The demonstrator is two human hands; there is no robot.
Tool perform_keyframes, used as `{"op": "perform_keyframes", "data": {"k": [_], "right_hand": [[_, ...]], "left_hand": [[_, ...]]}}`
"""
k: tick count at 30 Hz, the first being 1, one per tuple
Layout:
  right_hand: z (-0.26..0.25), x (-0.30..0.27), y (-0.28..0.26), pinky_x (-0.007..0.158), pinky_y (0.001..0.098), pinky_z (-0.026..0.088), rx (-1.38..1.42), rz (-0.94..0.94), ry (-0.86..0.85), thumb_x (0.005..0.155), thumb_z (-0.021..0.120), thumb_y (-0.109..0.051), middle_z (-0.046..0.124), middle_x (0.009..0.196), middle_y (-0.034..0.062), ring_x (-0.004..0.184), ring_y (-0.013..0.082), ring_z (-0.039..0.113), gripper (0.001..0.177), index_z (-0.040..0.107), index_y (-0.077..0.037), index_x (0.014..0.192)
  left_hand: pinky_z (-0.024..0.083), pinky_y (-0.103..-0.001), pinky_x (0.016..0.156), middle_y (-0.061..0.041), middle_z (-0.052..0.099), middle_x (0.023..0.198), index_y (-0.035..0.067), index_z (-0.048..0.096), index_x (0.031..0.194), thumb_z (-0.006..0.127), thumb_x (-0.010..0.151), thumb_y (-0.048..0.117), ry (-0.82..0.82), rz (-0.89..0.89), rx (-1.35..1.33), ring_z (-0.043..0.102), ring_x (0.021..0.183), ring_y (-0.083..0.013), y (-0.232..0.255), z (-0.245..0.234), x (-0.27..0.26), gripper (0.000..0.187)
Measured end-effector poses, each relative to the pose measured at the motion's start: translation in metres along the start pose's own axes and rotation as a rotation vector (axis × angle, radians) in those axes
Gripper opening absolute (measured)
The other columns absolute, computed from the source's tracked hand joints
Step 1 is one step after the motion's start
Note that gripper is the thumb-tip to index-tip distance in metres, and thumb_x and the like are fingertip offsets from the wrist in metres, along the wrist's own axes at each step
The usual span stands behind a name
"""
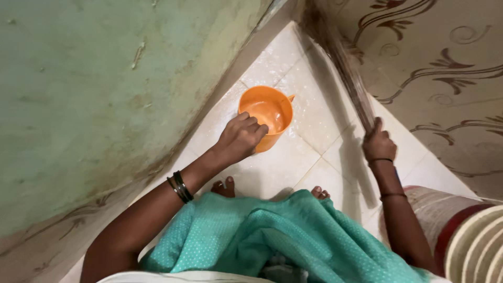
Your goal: The person sweeps the floor with a broom, periodically pouring water from a mug onto the tiles and around a bucket to scrub and move debris toward a drain.
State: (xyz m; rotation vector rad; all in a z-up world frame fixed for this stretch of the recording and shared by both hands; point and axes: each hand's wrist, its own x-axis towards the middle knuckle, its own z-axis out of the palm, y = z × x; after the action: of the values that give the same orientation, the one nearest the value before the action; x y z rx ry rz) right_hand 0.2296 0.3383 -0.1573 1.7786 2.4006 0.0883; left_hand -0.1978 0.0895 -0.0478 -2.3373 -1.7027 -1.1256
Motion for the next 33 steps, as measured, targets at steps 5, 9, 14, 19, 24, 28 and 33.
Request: {"op": "perform_keyframes", "data": {"k": [5, 9, 14, 19, 24, 28, 33], "right_hand": [[0.003, -0.003, 0.016, 0.066, 0.0586, 0.056, 0.117, 0.019, 0.154, 0.103, 0.057, -0.029, 0.068, 0.098, 0.0289, 0.076, 0.0472, 0.068, 0.056, 0.039, -0.012, 0.154], [0.01, 0.009, 0.0, 0.066, 0.0585, 0.056, -0.009, 0.014, -0.008, 0.104, 0.056, -0.024, 0.068, 0.094, 0.0294, 0.075, 0.0472, 0.069, 0.052, 0.041, -0.013, 0.152], [-0.013, 0.01, -0.003, 0.066, 0.0584, 0.055, 0.13, -0.026, 0.175, 0.1, 0.058, -0.025, 0.068, 0.093, 0.029, 0.075, 0.0478, 0.068, 0.056, 0.039, -0.007, 0.15], [0.005, 0.036, -0.013, 0.067, 0.0574, 0.056, -0.042, -0.024, -0.112, 0.106, 0.054, -0.024, 0.067, 0.091, 0.0283, 0.076, 0.0458, 0.068, 0.042, 0.044, -0.01, 0.143], [-0.001, 0.019, -0.001, 0.062, 0.0572, 0.056, 0.055, -0.028, 0.12, 0.101, 0.056, -0.022, 0.066, 0.093, 0.0294, 0.071, 0.0467, 0.068, 0.059, 0.035, -0.006, 0.154], [-0.002, 0.029, -0.01, 0.064, 0.0563, 0.057, -0.039, -0.003, -0.118, 0.102, 0.054, -0.018, 0.066, 0.091, 0.0319, 0.074, 0.0465, 0.07, 0.043, 0.042, -0.008, 0.143], [-0.001, 0.013, -0.014, 0.069, 0.0588, 0.056, 0.138, -0.001, 0.13, 0.097, 0.059, -0.022, 0.067, 0.097, 0.0297, 0.078, 0.0488, 0.069, 0.055, 0.039, -0.01, 0.147]], "left_hand": [[0.046, -0.039, 0.069, -0.01, 0.059, 0.066, 0.003, 0.062, 0.08, 0.068, 0.063, -0.002, -0.03, 0.005, -0.034, 0.061, 0.068, -0.0273, 0.003, 0.006, -0.001, 0.019], [0.046, -0.039, 0.068, -0.01, 0.059, 0.066, 0.005, 0.06, 0.078, 0.069, 0.067, -0.003, -0.024, -0.012, -0.004, 0.06, 0.068, -0.027, 0.002, 0.009, 0.001, 0.016], [0.046, -0.038, 0.068, -0.009, 0.059, 0.066, 0.002, 0.063, 0.084, 0.068, 0.066, -0.003, -0.01, 0.028, -0.007, 0.06, 0.069, -0.0258, -0.001, 0.009, 0.0, 0.02], [0.046, -0.039, 0.069, -0.01, 0.06, 0.066, 0.004, 0.061, 0.079, 0.069, 0.067, -0.004, -0.019, 0.002, 0.003, 0.061, 0.069, -0.0265, 0.003, 0.007, 0.006, 0.016], [0.045, -0.039, 0.067, -0.01, 0.061, 0.068, 0.003, 0.062, 0.083, 0.069, 0.068, -0.001, -0.021, 0.017, -0.02, 0.061, 0.069, -0.0269, 0.003, 0.004, 0.002, 0.017], [0.046, -0.039, 0.069, -0.01, 0.059, 0.066, 0.005, 0.061, 0.081, 0.068, 0.069, -0.003, -0.035, 0.011, 0.007, 0.061, 0.069, -0.0261, 0.005, 0.006, 0.005, 0.016], [0.046, -0.039, 0.069, -0.01, 0.06, 0.066, 0.003, 0.061, 0.081, 0.067, 0.067, -0.002, -0.038, 0.007, -0.009, 0.061, 0.069, -0.0269, 0.003, 0.002, 0.0, 0.016]]}}
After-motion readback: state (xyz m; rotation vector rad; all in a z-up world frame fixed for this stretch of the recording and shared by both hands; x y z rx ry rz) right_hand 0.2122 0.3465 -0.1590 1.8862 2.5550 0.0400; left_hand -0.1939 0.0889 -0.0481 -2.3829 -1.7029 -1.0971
